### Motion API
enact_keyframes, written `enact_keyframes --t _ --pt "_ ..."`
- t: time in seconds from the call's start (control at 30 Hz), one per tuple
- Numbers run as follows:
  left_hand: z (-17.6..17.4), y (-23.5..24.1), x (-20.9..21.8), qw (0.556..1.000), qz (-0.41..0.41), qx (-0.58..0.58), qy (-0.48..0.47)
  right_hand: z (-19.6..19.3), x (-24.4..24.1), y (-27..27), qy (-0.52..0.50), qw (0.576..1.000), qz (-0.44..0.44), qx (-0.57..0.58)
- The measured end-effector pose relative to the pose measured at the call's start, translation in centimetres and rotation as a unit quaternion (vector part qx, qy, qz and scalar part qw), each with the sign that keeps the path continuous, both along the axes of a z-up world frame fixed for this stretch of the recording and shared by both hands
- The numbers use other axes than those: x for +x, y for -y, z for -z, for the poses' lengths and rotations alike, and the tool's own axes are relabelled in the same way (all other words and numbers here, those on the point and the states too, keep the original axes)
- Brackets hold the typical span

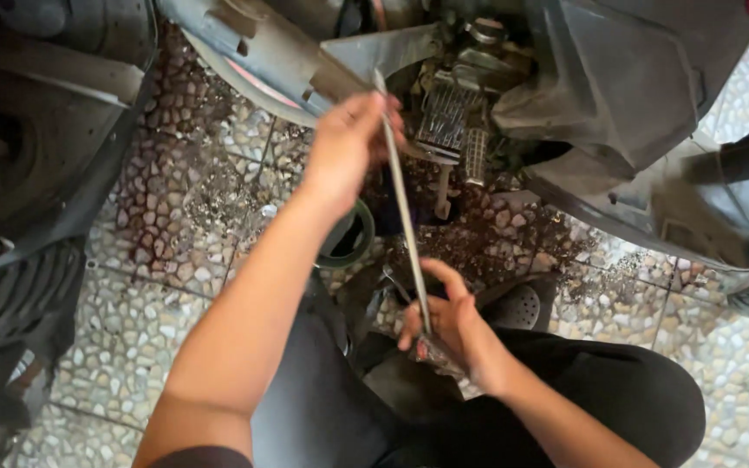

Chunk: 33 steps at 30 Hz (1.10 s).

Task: The person crouches beside a scooter and wipes its lower engine area with a blue cloth, then uses a T-handle wrench to loosen and tighten bolts on the engine casing, repositioning the wrench repeatedly on the fasteners.

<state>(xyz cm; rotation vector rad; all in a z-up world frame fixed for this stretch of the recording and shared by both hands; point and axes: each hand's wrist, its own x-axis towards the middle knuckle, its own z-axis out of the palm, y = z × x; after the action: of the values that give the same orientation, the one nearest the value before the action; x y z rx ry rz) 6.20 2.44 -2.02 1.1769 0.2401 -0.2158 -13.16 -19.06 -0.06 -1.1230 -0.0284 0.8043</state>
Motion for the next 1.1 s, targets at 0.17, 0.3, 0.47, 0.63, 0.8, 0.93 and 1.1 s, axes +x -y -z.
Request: enact_keyframes --t 0.17,0.3,0.47,0.63,0.8,0.93,1.1 --pt "3.6 -1.7 2.5 0.999 0.017 -0.035 -0.023 0.4 -2.2 -0.6 0.221 0.975 -0.001 -0.013" --pt "3.5 -0.1 2.5 0.99 0.113 0.082 -0.01 3.0 -4.3 -1.6 0.387 0.915 0.048 -0.099" --pt "4.1 2.2 2.4 0.98 0.164 0.111 -0.028 1.8 -3.2 -4.1 0.415 0.881 0.079 -0.214" --pt "4.4 2.7 2.0 0.977 0.213 0.013 -0.023 1.5 -0.3 -5.9 0.48 0.818 0.051 -0.313" --pt "4.0 2.3 1.5 0.967 0.245 0.05 0.042 4.8 3.9 -5.5 0.431 0.81 0.069 -0.392" --pt "4.8 2.8 1.4 0.975 0.219 -0.015 0.036 2.7 6.2 -5.4 0.429 0.805 0.134 -0.387" --pt "4.8 3.4 1.7 0.979 0.191 -0.04 0.049 1.4 7.9 -5.7 0.435 0.787 0.192 -0.393"
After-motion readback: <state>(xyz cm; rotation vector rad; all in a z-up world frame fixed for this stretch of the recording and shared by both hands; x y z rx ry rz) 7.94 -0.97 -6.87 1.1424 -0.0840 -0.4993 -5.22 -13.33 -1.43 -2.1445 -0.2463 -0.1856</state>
